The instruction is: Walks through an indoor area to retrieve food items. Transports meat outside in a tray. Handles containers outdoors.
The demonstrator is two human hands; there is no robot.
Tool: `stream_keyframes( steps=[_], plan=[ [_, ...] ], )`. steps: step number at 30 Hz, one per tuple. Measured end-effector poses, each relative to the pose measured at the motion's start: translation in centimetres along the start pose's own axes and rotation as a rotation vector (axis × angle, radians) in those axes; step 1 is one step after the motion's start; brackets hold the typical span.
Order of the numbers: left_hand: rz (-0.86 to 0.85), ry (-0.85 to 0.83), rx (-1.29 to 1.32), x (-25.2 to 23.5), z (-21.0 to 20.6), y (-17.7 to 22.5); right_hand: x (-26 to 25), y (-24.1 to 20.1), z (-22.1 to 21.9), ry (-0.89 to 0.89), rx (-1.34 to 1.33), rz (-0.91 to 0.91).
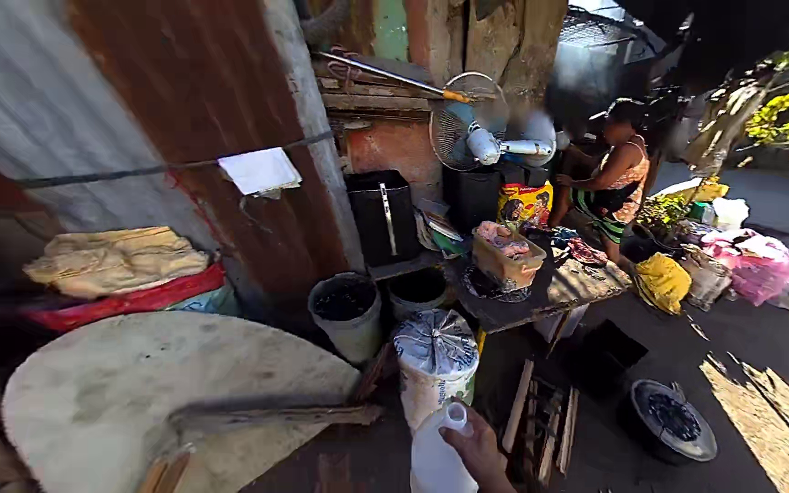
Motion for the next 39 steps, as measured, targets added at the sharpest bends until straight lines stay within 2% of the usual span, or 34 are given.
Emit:
stream_keyframes(
  steps=[5,7,10,13,16,20,23,25,27,28,30,33,36,39],
  plan=[
    [0.251,0.097,0.198,14.9,8.2,-13.8,8.4,-1.4,-22.1,-0.488,0.098,0.091],
    [0.351,0.09,0.211,23.5,11.9,-20.8,13.6,-2.1,-31.8,-0.677,0.127,0.088],
    [0.526,0.141,0.292,37.1,18.1,-29.7,21.4,-4.0,-45.0,-0.868,0.125,0.125],
    [0.74,0.383,0.38,50.9,23.6,-36.1,29.8,-6.1,-56.3,-1.029,0.137,0.223],
    [0.87,0.61,0.448,62.5,28.1,-41.6,37.7,-8.0,-67.0,-1.164,0.115,0.339],
    [1.058,0.931,0.634,76.5,30.1,-51.3,47.0,-8.7,-80.7,-1.266,0.167,0.368],
    [1.249,1.257,0.787,85.8,27.6,-58.0,53.1,-7.9,-91.1,-1.331,0.187,0.4],
    [1.435,1.323,0.769,90.2,28.2,-60.9,57.9,-8.4,-98.6,-1.386,0.167,0.417],
    [1.485,1.296,0.744,92.9,30.5,-62.7,62.8,-8.3,-103.2,-1.437,0.168,0.421],
    [1.43,1.32,0.728,93.0,33.0,-63.7,65.1,-8.8,-104.9,-1.472,0.168,0.432],
    [1.241,1.372,0.642,92.0,39.9,-66.2,69.7,-10.9,-107.7,-1.57,0.169,0.486],
    [0.934,1.359,0.485,88.7,51.5,-69.0,75.4,-12.8,-109.7,-1.725,0.145,0.639],
    [0.582,1.203,0.34,83.3,61.8,-72.2,78.8,-13.3,-109.8,-1.759,0.173,0.735],
    [0.18,0.907,0.153,76.9,68.4,-74.2,80.4,-12.9,-107.9,-1.639,0.243,0.727]
  ],
)
Point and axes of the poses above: each hand's wrist, its own x-axis away from the middle knuckle, its own z-axis out of the back of the hand, y = z × x, the point moved 6 cm from there along -x, towards the middle knuckle, and after that the axes turned 13 degrees about -z, right-handed, at the moved point
